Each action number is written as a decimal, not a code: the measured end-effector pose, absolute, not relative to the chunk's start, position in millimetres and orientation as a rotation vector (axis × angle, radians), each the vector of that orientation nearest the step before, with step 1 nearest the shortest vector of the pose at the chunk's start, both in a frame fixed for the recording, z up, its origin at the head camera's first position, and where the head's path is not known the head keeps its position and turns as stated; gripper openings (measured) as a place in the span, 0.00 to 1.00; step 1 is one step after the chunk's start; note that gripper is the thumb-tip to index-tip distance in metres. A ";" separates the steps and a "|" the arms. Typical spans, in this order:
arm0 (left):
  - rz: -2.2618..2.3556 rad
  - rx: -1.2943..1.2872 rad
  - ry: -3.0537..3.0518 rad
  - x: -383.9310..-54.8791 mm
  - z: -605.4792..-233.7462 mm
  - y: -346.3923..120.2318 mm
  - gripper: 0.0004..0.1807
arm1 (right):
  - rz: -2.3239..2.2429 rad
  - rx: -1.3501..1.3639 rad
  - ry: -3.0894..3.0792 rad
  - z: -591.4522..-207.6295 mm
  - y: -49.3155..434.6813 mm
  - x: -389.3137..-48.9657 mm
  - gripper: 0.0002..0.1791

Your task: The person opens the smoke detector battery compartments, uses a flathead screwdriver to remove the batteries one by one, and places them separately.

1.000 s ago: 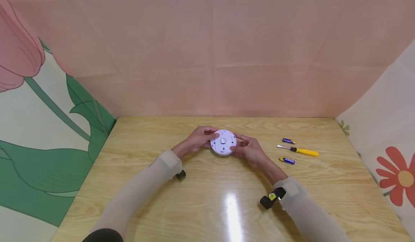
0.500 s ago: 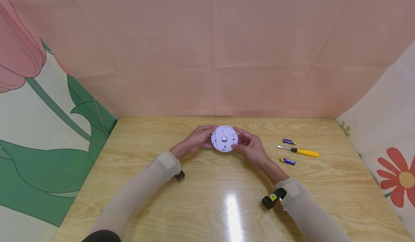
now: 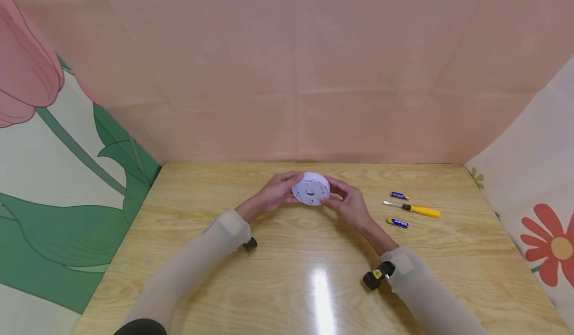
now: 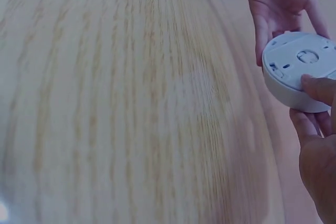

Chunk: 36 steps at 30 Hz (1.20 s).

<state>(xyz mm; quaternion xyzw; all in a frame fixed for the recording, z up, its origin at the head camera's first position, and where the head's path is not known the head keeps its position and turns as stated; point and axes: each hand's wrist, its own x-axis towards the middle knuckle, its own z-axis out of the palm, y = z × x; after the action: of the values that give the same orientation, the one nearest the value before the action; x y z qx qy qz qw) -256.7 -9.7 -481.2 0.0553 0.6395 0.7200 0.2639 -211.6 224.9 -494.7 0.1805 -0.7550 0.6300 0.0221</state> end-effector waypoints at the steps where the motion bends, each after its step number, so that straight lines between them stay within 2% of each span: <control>1: 1.960 0.154 1.727 -256.3 -480.6 -9.4 0.23 | 1.953 0.555 -2.325 -497.5 225.9 -212.9 0.31; 7: 2.051 0.177 1.722 -255.5 -479.9 -5.1 0.21 | 1.934 0.507 -2.327 -513.2 230.3 -222.0 0.29; 12: 2.106 0.194 1.768 -255.5 -485.4 -2.4 0.20 | 1.975 0.529 -2.362 -514.2 229.6 -223.6 0.32; 19: 2.096 0.276 1.884 -251.3 -488.0 -2.1 0.27 | 2.331 0.503 -2.294 -505.9 227.8 -220.0 0.35; 25: 1.992 0.370 2.078 -247.4 -482.9 -2.1 0.28 | 2.596 0.411 -2.157 -498.5 228.2 -217.5 0.35; 28: 1.963 0.404 2.100 -245.0 -478.7 -2.1 0.29 | 2.559 0.391 -2.202 -496.8 228.2 -216.7 0.36; 36: 1.827 0.509 2.096 -251.4 -485.6 -5.5 0.40 | 2.016 0.350 -2.640 -497.1 234.8 -221.0 0.43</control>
<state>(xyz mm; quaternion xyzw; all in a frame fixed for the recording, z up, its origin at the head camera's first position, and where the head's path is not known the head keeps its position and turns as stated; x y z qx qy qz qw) -251.4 -5.5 -485.6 0.1778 0.7323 0.6383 0.1571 -221.0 234.8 -497.1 0.1043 -0.7864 0.6007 -0.0991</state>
